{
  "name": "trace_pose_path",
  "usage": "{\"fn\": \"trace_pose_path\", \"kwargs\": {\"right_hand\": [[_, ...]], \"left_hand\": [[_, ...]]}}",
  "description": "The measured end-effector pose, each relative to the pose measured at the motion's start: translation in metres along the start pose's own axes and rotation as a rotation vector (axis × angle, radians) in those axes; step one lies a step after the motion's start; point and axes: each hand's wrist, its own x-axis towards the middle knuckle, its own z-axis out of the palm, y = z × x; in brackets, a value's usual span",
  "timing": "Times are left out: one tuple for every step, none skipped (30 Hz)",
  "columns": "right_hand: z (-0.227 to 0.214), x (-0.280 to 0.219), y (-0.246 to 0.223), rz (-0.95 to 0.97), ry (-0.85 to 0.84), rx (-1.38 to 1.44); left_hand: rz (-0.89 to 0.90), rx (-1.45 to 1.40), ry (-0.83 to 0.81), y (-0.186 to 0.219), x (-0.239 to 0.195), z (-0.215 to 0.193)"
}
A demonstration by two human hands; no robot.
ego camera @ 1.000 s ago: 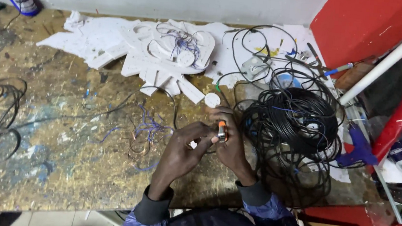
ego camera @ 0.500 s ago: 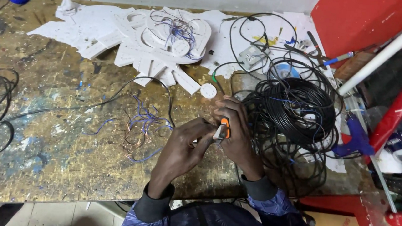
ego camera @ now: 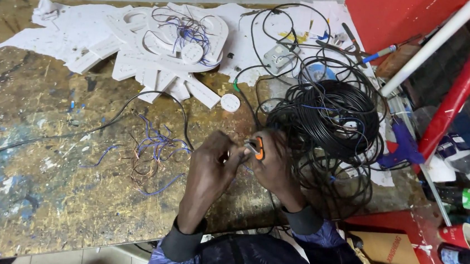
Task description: Stripping insulation from electrical wires and organizing them on a workbench in a sign shop.
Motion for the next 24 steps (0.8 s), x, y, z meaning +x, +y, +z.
{"fn": "trace_pose_path", "kwargs": {"right_hand": [[0.008,-0.006,0.003,0.004,0.0,-0.004],[0.016,-0.013,0.006,0.119,-0.065,0.074],[0.025,-0.019,0.008,0.231,-0.133,0.154],[0.025,-0.02,0.0,0.233,-0.137,0.154],[0.027,-0.017,-0.007,0.296,-0.105,0.246],[0.029,-0.014,-0.015,0.359,-0.074,0.338],[0.043,-0.015,-0.011,0.361,-0.075,0.339],[0.056,-0.017,-0.006,0.47,-0.068,0.512],[0.069,-0.021,-0.003,0.582,-0.067,0.686],[0.072,-0.025,-0.011,0.588,-0.076,0.688],[0.076,-0.024,-0.016,0.655,-0.063,0.901],[0.079,-0.024,-0.023,0.72,-0.051,1.113],[0.094,-0.035,-0.013,0.709,-0.062,1.117],[0.109,-0.045,-0.004,0.802,-0.091,1.192],[0.124,-0.055,0.005,0.898,-0.119,1.266],[0.136,-0.061,0.007,0.888,-0.129,1.27],[0.146,-0.071,0.008,0.951,-0.175,1.34],[0.157,-0.082,0.009,1.013,-0.221,1.409],[0.165,-0.091,0.01,1.016,-0.222,1.407],[0.174,-0.099,0.012,0.96,-0.291,1.462],[0.184,-0.105,0.014,0.895,-0.363,1.516],[0.174,-0.092,-0.001,0.893,-0.366,1.515],[0.165,-0.079,-0.018,0.901,-0.373,1.469],[0.157,-0.065,-0.035,0.909,-0.381,1.422]], "left_hand": [[0.0,-0.003,-0.005,-0.007,-0.002,0.003],[-0.035,0.033,-0.102,-0.015,-0.005,0.005],[-0.072,0.072,-0.195,-0.022,-0.009,0.006],[-0.076,0.071,-0.195,-0.019,-0.011,0.006],[-0.171,-0.007,-0.135,-0.016,-0.011,0.004],[-0.266,-0.085,-0.074,-0.014,-0.01,0.003],[-0.268,-0.083,-0.076,-0.006,-0.006,-0.002],[-0.204,-0.121,0.003,0.001,-0.002,-0.006],[-0.148,-0.157,0.086,0.009,-0.001,-0.011],[-0.158,-0.155,0.088,-0.004,-0.001,-0.006],[-0.197,-0.251,0.112,-0.017,0.003,-0.001],[-0.235,-0.347,0.136,-0.03,0.006,0.003],[-0.23,-0.344,0.151,-0.064,0.001,0.015],[-0.332,-0.486,0.188,-0.098,-0.003,0.027],[-0.432,-0.628,0.223,-0.132,-0.006,0.037],[-0.425,-0.624,0.234,-0.131,-0.004,0.031],[-0.416,-0.686,0.229,-0.129,-0.006,0.027],[-0.406,-0.747,0.224,-0.127,-0.008,0.023],[-0.409,-0.749,0.225,-0.13,-0.014,0.022],[-0.411,-0.763,0.241,-0.133,-0.019,0.02],[-0.407,-0.777,0.26,-0.137,-0.022,0.017],[-0.405,-0.778,0.262,-0.143,-0.028,0.015],[-0.398,-0.796,0.29,-0.149,-0.033,0.011],[-0.391,-0.813,0.317,-0.156,-0.038,0.008]]}}
